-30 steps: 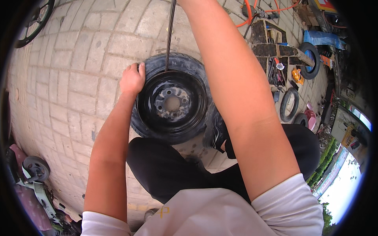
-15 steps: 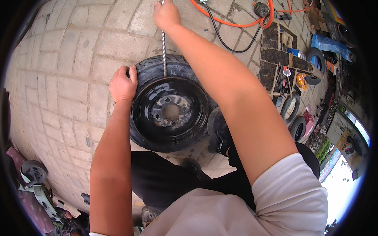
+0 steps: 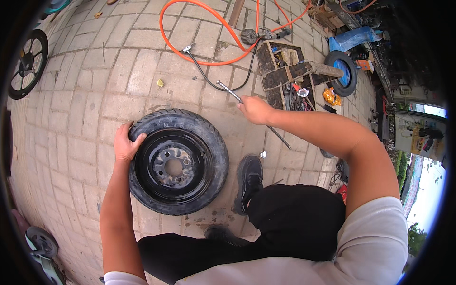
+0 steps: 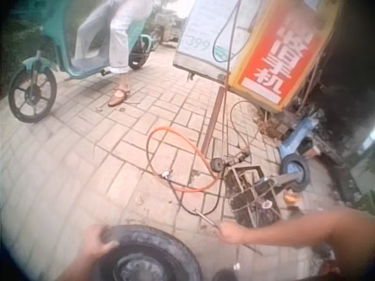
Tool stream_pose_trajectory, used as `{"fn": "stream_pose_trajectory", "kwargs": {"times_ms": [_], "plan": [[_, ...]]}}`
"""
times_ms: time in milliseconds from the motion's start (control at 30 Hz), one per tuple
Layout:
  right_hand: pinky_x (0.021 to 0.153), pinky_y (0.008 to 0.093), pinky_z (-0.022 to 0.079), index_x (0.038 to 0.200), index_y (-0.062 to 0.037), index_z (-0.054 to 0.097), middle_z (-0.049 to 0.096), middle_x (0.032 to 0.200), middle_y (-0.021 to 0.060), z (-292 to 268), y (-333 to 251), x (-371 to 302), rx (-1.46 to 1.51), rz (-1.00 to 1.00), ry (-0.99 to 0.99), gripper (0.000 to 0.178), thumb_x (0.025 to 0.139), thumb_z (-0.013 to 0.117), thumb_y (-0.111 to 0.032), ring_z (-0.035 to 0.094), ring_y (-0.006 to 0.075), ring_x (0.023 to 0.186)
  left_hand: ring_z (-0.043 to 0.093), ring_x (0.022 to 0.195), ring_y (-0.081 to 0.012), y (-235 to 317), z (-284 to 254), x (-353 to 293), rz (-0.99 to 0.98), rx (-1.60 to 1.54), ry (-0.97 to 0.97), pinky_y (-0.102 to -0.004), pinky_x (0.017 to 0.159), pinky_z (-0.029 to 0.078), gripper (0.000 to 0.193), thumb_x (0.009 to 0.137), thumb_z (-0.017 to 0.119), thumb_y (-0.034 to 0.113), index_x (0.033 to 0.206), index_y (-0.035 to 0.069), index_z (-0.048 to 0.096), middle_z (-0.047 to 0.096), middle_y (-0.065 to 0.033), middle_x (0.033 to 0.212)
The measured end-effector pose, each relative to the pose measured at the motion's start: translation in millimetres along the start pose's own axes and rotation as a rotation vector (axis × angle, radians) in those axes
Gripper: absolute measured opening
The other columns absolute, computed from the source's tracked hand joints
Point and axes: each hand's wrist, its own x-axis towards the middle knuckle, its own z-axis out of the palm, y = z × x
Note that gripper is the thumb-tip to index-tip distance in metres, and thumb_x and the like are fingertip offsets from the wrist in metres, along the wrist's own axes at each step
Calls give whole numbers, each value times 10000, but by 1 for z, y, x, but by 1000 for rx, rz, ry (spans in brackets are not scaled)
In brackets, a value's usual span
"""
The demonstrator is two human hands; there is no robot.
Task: The person removes a tire from a scooter, uses a metal rod to pry the tire bead, and inflates it with an air hose. They then reattach the tire to the scooter and tighten the valve stem.
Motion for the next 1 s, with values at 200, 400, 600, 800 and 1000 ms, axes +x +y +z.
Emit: {"fn": "stream_pose_trajectory", "kwargs": {"times_ms": [200, 400, 600, 800, 1000], "plan": [[905, 465, 479, 1061, 62, 572, 627, 1053, 269, -3, -19, 100, 206, -401, 414, 393, 863, 653, -268, 592, 421, 1040, 493, 1217, -340, 22, -4, -8, 116, 308, -148, -451, 1023, 397, 986, 668, 760, 595, 1402, 29, 424, 528, -161, 1334], [834, 469, 523, 990, 47, 648, 666, 1034, 262, 27, -82, 245, 185, -98, 318, 381, 870, 660, -315, 651, 390, 985, 570, 1139, -334, 45, 0, -11, -112, 341, -184, -451, 914, 496, 903, 701, 763, 562, 1363, 31, 451, 591, -152, 1243], [423, 249, 264, 1182, -1, 572, 382, 669, -21, 8, -93, 116, 1318, -99, 114, 352, 1030, 471, -302, 297, 68, 468, 569, 1176, -286, 50, -1, -13, -167, 372, -127, -432, 977, 469, 884, 679, 764, 588, 1356, 95, 483, 602, -95, 1265], [522, 214, 343, 1114, 6, 621, 493, 709, -24, 38, -65, -67, 929, -390, -502, 281, 1010, 548, -244, 428, 60, 584, 497, 1268, -319, 54, 25, -35, -179, 509, 178, -548, 1048, 363, 804, 762, 758, 452, 1415, 99, 451, 521, -135, 1387], [540, 195, 371, 1308, 22, 523, 462, 695, -43, 17, -100, -71, 1237, -703, -610, 424, 1027, 512, -295, 419, 24, 625, 549, 995, -331, 205, 71, -128, -540, -11, 213, -453, 857, 416, 406, 789, 742, 318, 1079, 45, 663, 602, -136, 1016]]}}
